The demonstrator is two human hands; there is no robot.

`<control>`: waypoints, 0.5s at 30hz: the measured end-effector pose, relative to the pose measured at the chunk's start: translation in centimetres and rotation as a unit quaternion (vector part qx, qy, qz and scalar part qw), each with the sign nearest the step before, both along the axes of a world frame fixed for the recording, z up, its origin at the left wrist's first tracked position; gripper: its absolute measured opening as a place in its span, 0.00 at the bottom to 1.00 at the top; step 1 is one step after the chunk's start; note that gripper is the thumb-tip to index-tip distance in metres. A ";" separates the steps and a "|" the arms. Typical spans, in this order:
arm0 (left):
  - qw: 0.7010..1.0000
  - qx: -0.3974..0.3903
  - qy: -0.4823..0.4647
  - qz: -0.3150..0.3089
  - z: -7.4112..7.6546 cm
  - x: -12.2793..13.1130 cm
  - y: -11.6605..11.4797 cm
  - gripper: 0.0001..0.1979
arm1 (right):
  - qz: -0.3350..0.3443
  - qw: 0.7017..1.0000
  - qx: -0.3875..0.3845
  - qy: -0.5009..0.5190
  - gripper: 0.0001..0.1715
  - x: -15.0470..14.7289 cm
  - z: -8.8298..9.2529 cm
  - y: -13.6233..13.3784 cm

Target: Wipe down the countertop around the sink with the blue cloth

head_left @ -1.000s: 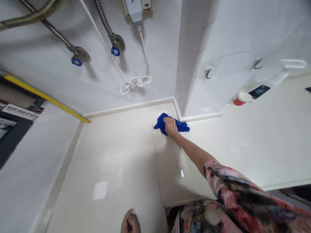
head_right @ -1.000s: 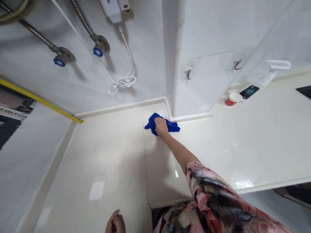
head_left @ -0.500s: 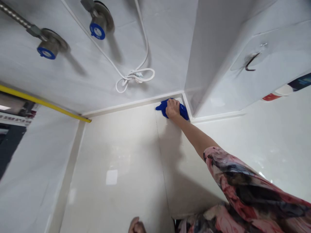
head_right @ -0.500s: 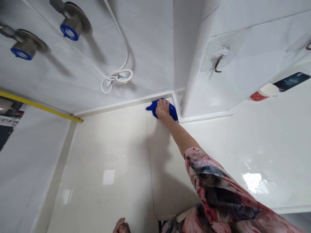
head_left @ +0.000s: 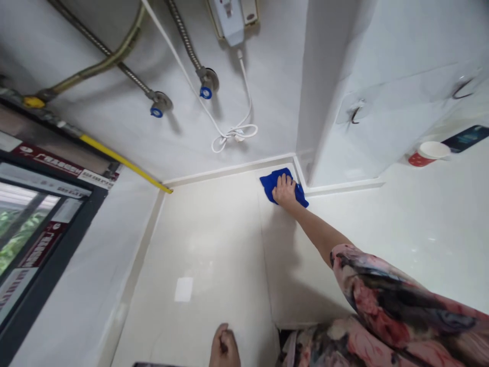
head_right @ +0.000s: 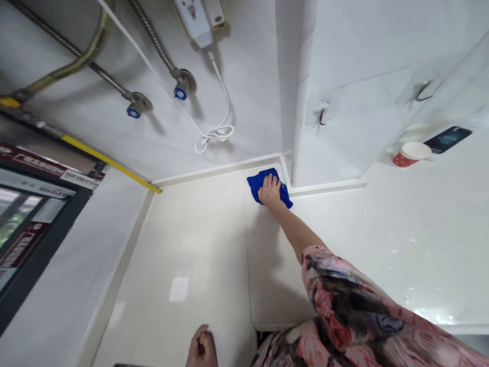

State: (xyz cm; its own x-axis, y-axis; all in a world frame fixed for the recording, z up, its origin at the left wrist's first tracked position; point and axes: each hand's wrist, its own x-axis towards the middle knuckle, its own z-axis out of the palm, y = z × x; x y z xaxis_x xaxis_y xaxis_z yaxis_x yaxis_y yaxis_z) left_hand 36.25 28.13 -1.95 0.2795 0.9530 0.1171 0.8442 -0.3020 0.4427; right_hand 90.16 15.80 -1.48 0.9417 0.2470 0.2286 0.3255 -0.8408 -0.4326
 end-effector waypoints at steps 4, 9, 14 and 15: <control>0.999 -0.041 -0.014 -0.008 0.0 0.0 0.6 0.21 | 0.059 0.997 -0.040 -0.003 0.40 -7.2 0.3 -0.3; 0.999 -0.050 -0.017 -0.015 0.4 0.3 1.0 0.20 | 0.143 0.988 -0.051 0.007 0.40 -15.6 -0.2 -1.1; 0.998 -0.062 -0.013 -0.005 0.1 0.7 2.0 0.20 | 0.244 0.969 0.004 0.033 0.38 -19.1 0.2 -4.0; 0.997 -0.071 -0.009 -0.009 0.1 0.8 2.2 0.20 | 0.261 0.963 0.035 0.056 0.37 -18.9 0.5 -4.6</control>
State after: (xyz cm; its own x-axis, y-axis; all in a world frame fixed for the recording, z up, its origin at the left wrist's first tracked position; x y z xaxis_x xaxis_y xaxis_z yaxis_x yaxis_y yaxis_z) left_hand 37.01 30.37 -1.84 0.2966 0.9549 -0.0141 0.8305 -0.2506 0.4975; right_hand 71.25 11.21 -1.03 0.7131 0.6809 0.1665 0.6439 -0.5424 -0.5396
